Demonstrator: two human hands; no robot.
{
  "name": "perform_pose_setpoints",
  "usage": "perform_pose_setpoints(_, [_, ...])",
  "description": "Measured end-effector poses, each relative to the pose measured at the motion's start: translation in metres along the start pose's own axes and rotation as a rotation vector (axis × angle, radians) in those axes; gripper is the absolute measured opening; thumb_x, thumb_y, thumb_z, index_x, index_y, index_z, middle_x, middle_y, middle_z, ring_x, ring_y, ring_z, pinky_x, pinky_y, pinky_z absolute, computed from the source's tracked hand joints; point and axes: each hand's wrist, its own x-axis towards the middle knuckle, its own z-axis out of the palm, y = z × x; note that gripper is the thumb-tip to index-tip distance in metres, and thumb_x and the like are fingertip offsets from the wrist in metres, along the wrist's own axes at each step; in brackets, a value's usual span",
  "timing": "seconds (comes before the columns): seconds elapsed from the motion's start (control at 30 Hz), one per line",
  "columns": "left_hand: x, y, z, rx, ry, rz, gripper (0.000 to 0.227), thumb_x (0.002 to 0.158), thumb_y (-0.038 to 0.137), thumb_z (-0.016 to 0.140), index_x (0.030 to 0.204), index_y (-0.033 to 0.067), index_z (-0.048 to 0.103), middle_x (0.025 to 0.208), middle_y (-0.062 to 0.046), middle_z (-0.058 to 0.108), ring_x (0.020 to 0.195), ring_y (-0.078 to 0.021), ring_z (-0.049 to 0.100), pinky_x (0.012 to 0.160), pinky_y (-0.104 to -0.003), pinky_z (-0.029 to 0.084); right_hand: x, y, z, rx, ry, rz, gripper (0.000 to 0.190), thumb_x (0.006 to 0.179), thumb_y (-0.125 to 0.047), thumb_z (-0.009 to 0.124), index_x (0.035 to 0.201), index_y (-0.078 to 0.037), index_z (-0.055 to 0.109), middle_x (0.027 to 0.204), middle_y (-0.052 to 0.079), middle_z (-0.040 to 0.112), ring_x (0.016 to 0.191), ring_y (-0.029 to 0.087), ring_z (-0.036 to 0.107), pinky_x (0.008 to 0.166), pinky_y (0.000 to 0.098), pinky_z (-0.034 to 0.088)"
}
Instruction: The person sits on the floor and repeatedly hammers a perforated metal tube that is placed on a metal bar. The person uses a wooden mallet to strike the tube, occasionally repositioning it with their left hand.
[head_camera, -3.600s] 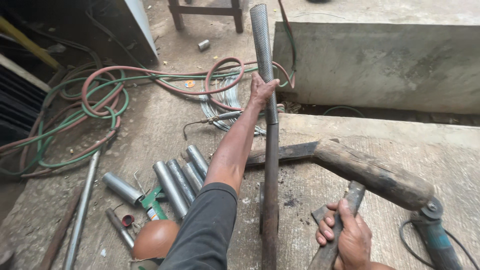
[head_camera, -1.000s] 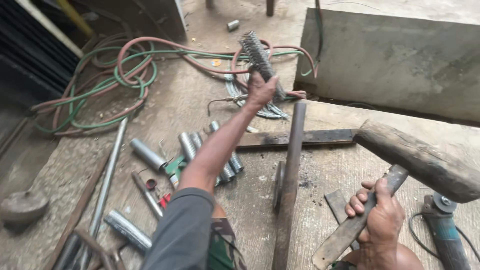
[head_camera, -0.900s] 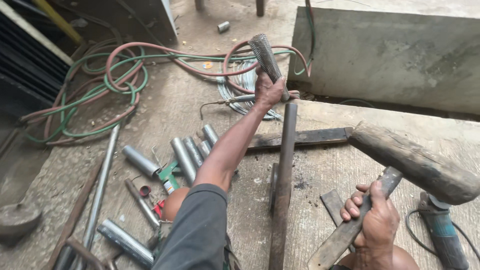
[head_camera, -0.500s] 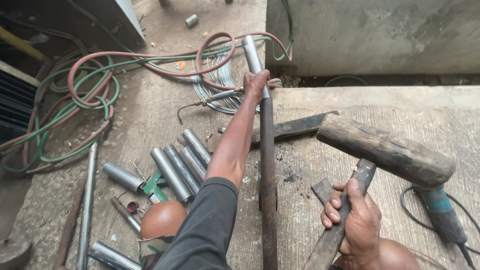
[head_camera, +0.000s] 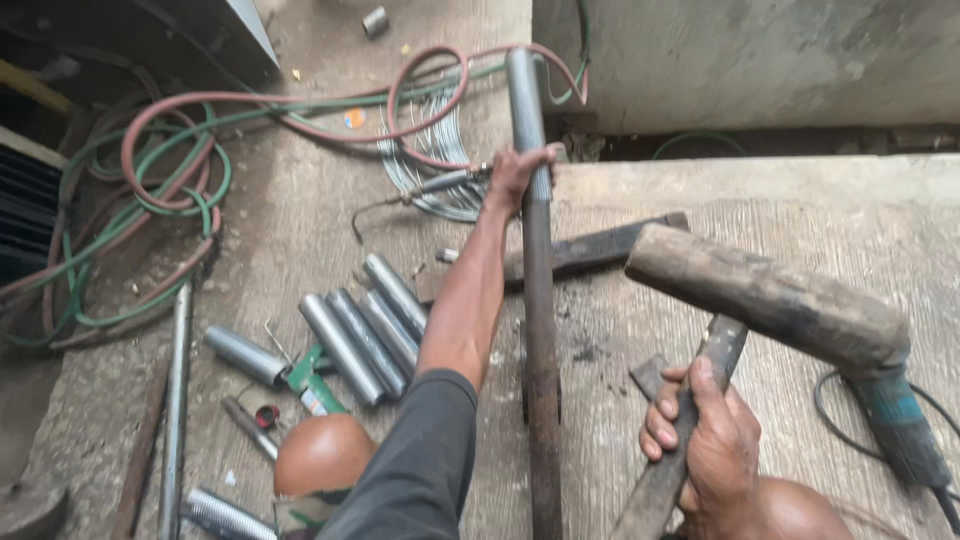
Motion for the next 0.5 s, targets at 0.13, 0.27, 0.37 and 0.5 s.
perform_pose_setpoints(0.13, [0.000, -0.030, -0.016, -0.454, -0.265, -0.114, 0.053, 0.089, 0.006, 0.073, 0.134, -0.0111, 0.050, 0.092, -0.015, 0.070, 0.073, -0.0212, 0.070, 0.062, -0.032, 0.064, 0.003, 0.006, -0.001, -0.024, 0.020, 0.022, 0.035, 0.113, -0.035, 0.054, 0.108, -0.001, 0.053, 0.068, 0.010, 0.041, 0.043, 0.016, 0.039, 0.033, 0.0320, 0.036])
perform_pose_setpoints(0.27, [-0.030, 0.001, -0.001, -0.285, -0.234, -0.103, 0.016, 0.092, 0.016, 0.069, 0.093, 0.0001, 0.071, 0.079, -0.013, 0.071, 0.067, -0.0214, 0.069, 0.062, -0.035, 0.063, -0.004, 0.003, 0.009, -0.127, 0.072, 0.001, 0.038, 0.112, -0.036, 0.054, 0.107, 0.002, 0.052, 0.068, 0.010, 0.042, 0.043, 0.017, 0.041, 0.033, 0.0333, 0.038])
perform_pose_setpoints(0.37, [-0.015, -0.033, -0.012, -0.571, -0.255, -0.200, 0.042, 0.088, 0.000, 0.070, 0.125, -0.0088, 0.053, 0.089, -0.016, 0.068, 0.072, -0.0230, 0.068, 0.060, -0.035, 0.064, 0.002, 0.011, 0.010, -0.205, 0.134, -0.013, 0.040, 0.115, -0.029, 0.048, 0.110, 0.010, 0.052, 0.067, 0.017, 0.039, 0.040, 0.025, 0.036, 0.032, 0.0425, 0.033])
perform_pose_setpoints(0.5, [-0.003, 0.006, -0.012, -0.338, -0.371, -0.293, 0.034, 0.092, 0.010, 0.073, 0.116, -0.0071, 0.056, 0.093, -0.017, 0.071, 0.081, -0.0281, 0.073, 0.077, -0.042, 0.067, 0.007, 0.000, 0.030, -0.341, 0.126, -0.091, 0.038, 0.113, -0.028, 0.052, 0.106, 0.009, 0.054, 0.066, 0.016, 0.045, 0.041, 0.024, 0.042, 0.033, 0.0399, 0.038])
